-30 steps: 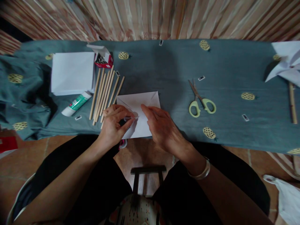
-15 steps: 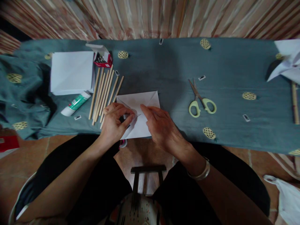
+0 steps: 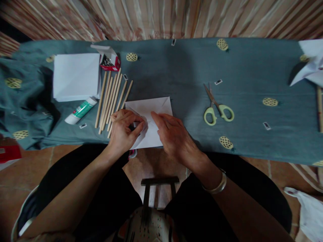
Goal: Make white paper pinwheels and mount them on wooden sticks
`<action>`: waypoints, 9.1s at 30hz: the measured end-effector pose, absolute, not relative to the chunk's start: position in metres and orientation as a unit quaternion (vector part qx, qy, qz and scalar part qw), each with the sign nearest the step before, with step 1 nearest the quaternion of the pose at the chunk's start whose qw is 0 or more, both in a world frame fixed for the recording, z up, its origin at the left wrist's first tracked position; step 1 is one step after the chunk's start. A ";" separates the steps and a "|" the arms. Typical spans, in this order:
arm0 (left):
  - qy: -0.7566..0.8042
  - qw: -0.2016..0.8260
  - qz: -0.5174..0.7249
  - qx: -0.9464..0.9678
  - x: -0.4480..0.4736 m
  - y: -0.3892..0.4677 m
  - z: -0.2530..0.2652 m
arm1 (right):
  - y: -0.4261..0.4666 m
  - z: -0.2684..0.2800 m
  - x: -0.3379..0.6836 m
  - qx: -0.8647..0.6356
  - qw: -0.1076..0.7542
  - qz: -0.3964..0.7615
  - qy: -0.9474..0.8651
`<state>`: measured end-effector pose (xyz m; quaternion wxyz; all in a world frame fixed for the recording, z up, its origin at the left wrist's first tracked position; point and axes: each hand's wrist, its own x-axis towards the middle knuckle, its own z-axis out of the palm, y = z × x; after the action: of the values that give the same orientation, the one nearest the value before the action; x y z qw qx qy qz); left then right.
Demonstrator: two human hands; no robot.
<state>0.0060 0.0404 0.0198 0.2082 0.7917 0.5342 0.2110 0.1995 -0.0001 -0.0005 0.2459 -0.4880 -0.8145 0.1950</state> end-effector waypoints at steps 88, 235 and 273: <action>0.349 0.157 0.250 0.889 -0.018 0.006 0.016 | -0.014 0.016 0.216 -0.453 0.236 0.211 -0.833; 0.420 0.261 0.262 0.829 -0.011 0.018 0.024 | 0.009 -0.001 0.151 -0.488 0.236 -0.041 -0.839; 0.394 0.155 0.244 0.873 0.004 0.038 0.026 | 0.019 0.013 0.258 -0.641 0.413 0.402 -0.507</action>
<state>0.0037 0.0382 0.0256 0.1546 0.8725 0.3942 0.2438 0.2579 0.0189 0.0134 0.4130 -0.6411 -0.5066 0.4023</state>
